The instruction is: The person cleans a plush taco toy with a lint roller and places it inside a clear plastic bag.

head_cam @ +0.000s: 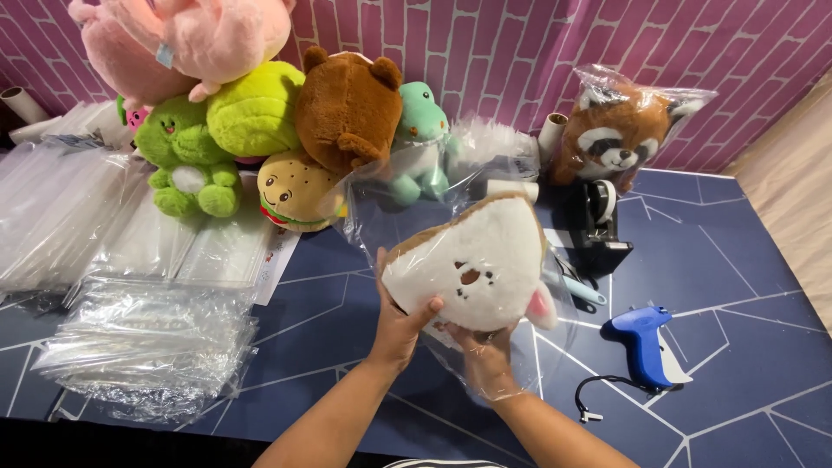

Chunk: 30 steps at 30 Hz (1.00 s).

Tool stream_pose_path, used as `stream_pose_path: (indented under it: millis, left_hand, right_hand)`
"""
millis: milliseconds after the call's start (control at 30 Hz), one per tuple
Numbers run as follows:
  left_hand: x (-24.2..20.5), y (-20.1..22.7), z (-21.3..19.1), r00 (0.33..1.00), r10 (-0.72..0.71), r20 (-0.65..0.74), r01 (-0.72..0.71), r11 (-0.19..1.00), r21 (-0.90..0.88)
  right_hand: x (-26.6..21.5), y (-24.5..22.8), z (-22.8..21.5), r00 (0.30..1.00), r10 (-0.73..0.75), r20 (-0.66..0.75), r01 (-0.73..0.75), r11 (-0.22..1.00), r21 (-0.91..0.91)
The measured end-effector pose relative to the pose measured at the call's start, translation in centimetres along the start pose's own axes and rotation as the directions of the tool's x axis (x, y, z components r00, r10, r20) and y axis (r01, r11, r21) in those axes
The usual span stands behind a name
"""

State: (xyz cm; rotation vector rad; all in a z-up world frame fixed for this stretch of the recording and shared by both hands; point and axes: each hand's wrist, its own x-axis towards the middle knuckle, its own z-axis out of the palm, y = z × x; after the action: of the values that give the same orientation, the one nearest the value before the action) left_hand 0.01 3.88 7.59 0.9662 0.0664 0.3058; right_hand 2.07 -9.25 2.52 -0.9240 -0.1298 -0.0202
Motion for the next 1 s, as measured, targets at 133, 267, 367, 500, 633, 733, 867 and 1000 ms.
stream_pose_path:
  millis: [133,267,367,500,633,733,867,1000]
  left_hand:
    - [-0.5,-1.2,-0.1,0.999,-0.043,0.016,0.043,0.999,-0.026]
    - [-1.0,-3.0,-0.4,0.996,-0.084,0.028,0.084,0.996,0.009]
    - [-0.5,-4.2,-1.9,0.991,-0.1,0.086,0.104,0.994,-0.04]
    - [1.0,-1.9,-3.2,0.996,0.03,0.081,-0.014,0.983,-0.186]
    - [1.5,0.4,-2.9,0.995,-0.063,-0.073,0.047,0.976,-0.213]
    - [1.6,0.6,-3.4,0.999,-0.036,0.029,0.04,0.987,-0.159]
    - [1.5,0.7,-2.7,0.991,-0.112,-0.08,0.108,0.993,-0.046]
    - [-0.2,-0.2,-2.5,0.76,0.643,-0.094,-0.463,0.637,0.617]
  right_hand:
    - [-0.3,-1.0,1.0,0.945,0.233,-0.23,-0.248,0.968,-0.039]
    - [-0.1,0.0,-0.9,0.997,-0.037,0.071,0.049,0.983,-0.178]
    - [0.7,0.1,-1.9,0.994,-0.056,0.097,0.084,0.946,-0.314]
    - [0.5,-2.9,0.7,0.987,-0.108,0.115,0.14,0.938,-0.316]
    - [0.0,-1.4,-0.4,0.988,0.07,0.135,-0.049,0.987,-0.152]
    - [0.9,-0.3,-2.6,0.945,-0.009,0.327,-0.018,0.997,0.079]
    - [1.9,0.3,-4.2,0.759,-0.422,0.496,0.644,0.595,-0.48]
    - [0.6,-2.7,1.6,0.999,0.015,0.028,-0.016,0.999,0.032]
